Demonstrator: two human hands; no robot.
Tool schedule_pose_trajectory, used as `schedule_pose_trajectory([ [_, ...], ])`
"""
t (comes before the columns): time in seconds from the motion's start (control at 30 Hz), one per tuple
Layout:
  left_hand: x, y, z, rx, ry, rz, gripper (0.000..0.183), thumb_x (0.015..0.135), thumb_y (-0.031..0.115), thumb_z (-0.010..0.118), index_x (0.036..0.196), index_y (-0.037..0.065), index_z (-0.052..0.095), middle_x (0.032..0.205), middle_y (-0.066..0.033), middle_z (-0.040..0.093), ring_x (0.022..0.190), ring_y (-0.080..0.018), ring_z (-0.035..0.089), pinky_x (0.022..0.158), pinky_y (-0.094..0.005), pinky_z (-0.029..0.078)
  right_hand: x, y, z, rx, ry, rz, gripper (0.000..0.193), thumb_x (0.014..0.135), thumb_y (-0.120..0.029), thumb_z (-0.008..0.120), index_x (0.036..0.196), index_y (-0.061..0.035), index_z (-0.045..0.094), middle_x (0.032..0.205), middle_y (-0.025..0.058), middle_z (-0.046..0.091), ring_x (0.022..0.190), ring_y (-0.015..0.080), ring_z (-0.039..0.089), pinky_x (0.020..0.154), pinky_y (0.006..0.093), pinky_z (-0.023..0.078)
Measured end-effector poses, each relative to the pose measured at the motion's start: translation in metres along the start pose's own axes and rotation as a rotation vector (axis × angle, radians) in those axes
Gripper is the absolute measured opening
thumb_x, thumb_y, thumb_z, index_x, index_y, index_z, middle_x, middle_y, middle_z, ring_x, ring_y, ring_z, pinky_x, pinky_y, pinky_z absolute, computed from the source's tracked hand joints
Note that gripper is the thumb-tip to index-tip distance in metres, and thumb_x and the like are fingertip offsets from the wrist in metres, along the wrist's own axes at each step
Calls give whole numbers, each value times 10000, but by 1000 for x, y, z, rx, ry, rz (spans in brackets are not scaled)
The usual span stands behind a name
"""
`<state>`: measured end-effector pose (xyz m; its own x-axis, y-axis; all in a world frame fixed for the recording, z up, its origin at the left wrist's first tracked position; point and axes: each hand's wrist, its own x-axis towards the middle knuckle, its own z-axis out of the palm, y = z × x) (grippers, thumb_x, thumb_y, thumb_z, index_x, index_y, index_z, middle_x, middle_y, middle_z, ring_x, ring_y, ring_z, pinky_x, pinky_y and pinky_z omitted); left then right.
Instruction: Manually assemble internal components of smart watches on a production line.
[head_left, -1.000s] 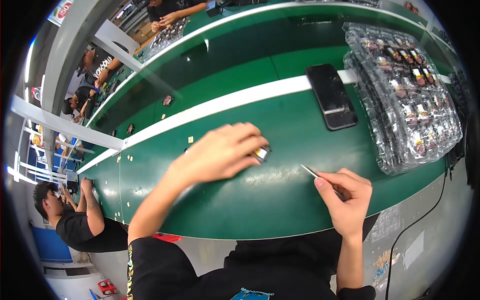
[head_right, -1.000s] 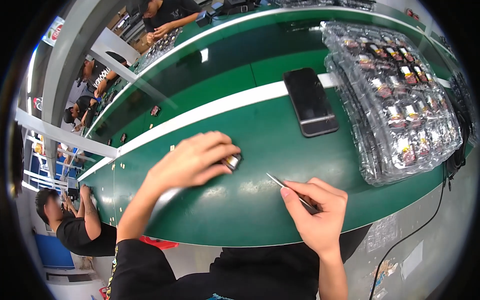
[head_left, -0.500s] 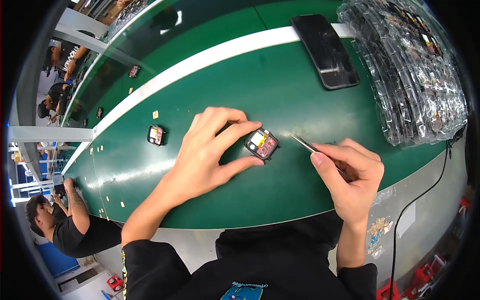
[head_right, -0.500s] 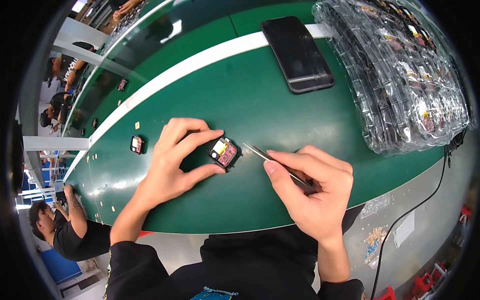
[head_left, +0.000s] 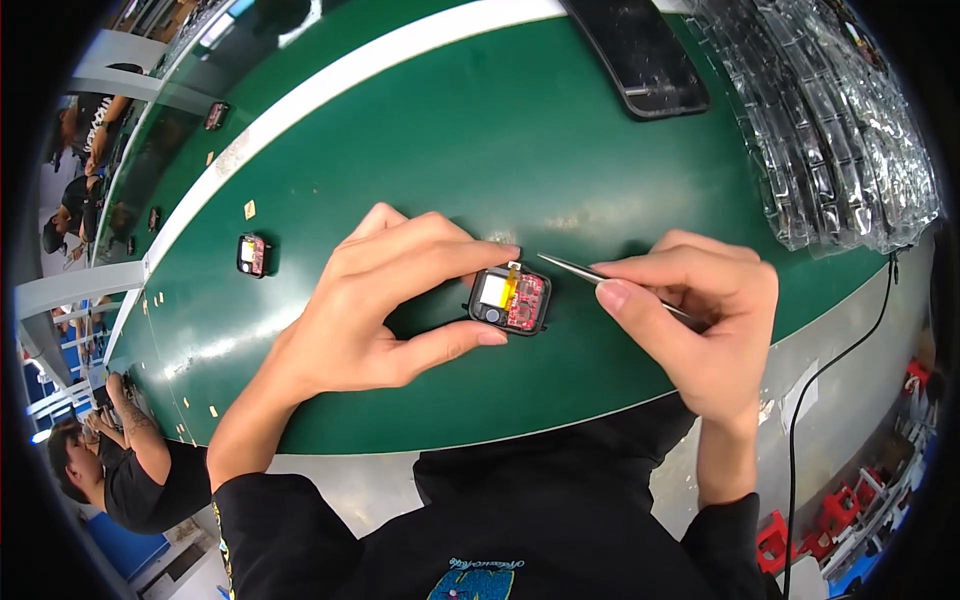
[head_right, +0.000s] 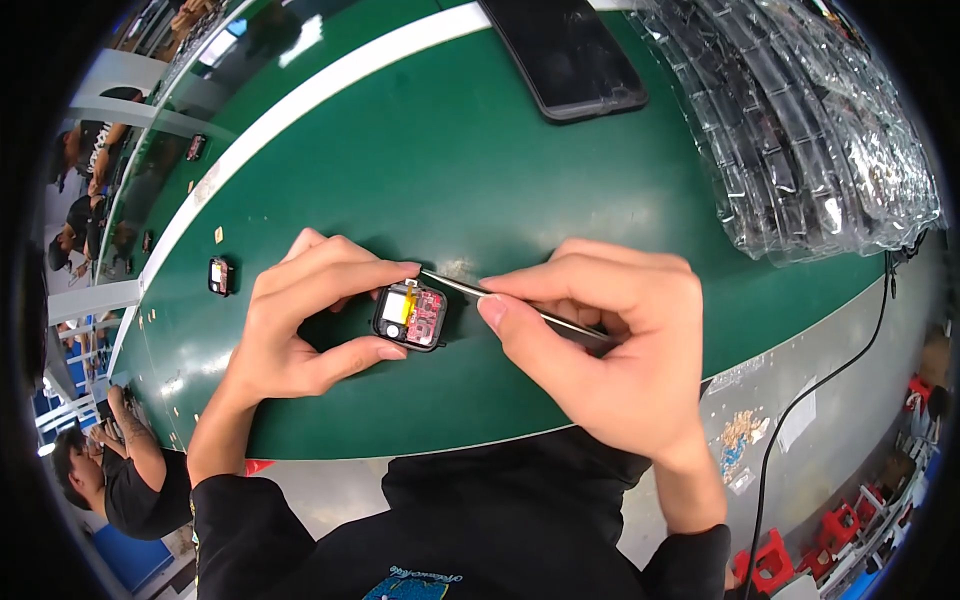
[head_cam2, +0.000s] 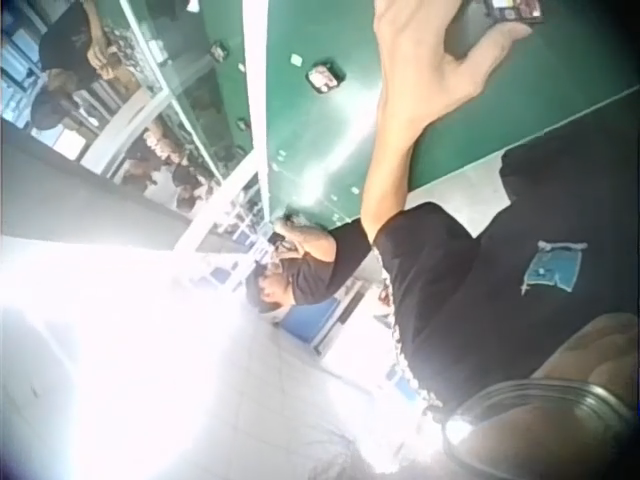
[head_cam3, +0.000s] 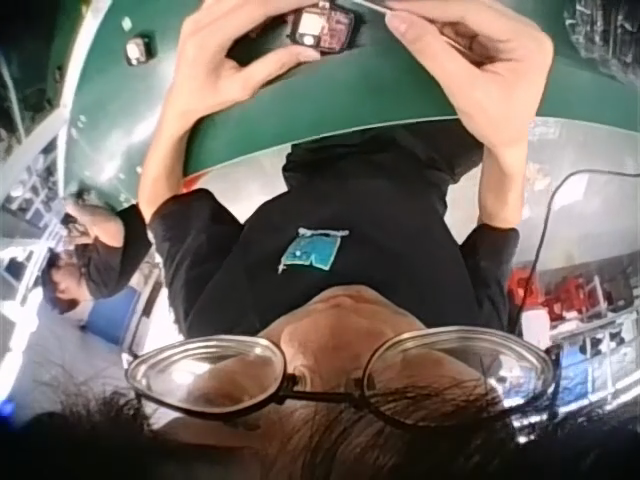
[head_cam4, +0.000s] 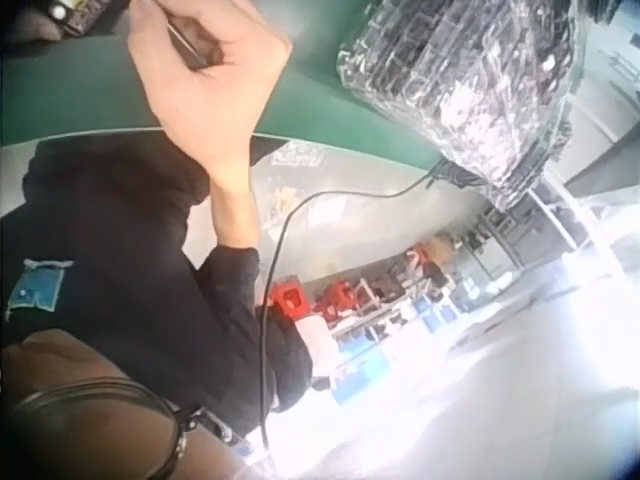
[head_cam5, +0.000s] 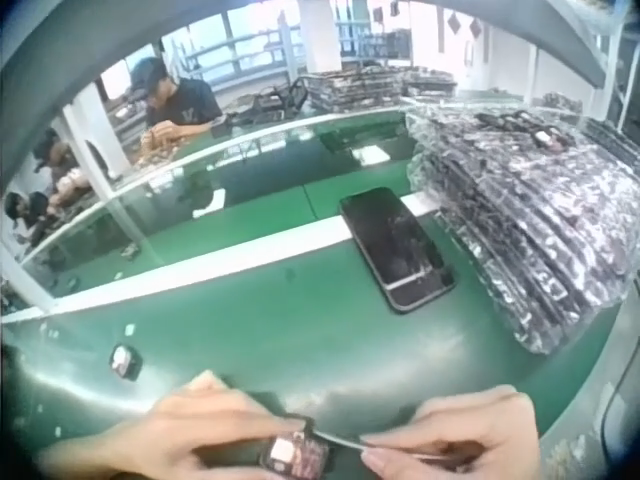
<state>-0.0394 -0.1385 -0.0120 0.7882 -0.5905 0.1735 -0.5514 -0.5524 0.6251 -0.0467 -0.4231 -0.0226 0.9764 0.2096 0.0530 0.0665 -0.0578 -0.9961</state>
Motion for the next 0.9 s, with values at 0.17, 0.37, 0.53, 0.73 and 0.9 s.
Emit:
schedule_pose_trajectory([
  [0.17,2,1,0,-22,-21,-52,584,711,280,981,1195,-3,820,945,-75,756,811,-195,665,803,-353,406,5,0,0,-246,-124,-150,130,827,79,817,945,29,841,645,23,622,515,42,490,490,239,306],
  [0.37,4,0,-4,19,-57,-72,612,694,327,982,1175,-17,822,953,-78,773,792,-205,653,813,-352,412,6,4,10,-372,-97,-272,153,788,87,831,922,14,846,617,20,611,483,57,461,472,256,278],
  [0.53,4,-1,-5,43,-60,-42,624,693,339,979,1170,-31,819,948,-92,767,773,-201,622,781,-343,406,6,7,12,-405,-87,-309,164,785,91,832,932,21,847,637,29,639,484,55,466,470,249,280],
  [0.73,1,1,-3,0,-28,-95,667,691,338,976,1212,-35,791,947,-74,758,723,-164,543,724,-322,376,3,8,7,-437,-47,-368,233,746,96,851,966,19,859,681,34,663,475,55,460,447,236,287],
  [0.9,2,-3,-2,27,-25,-34,649,693,341,976,1190,-28,781,956,-71,758,702,-156,529,707,-317,357,4,19,12,-513,-16,-541,295,698,101,873,981,18,863,717,36,666,481,80,512,433,236,333],
])
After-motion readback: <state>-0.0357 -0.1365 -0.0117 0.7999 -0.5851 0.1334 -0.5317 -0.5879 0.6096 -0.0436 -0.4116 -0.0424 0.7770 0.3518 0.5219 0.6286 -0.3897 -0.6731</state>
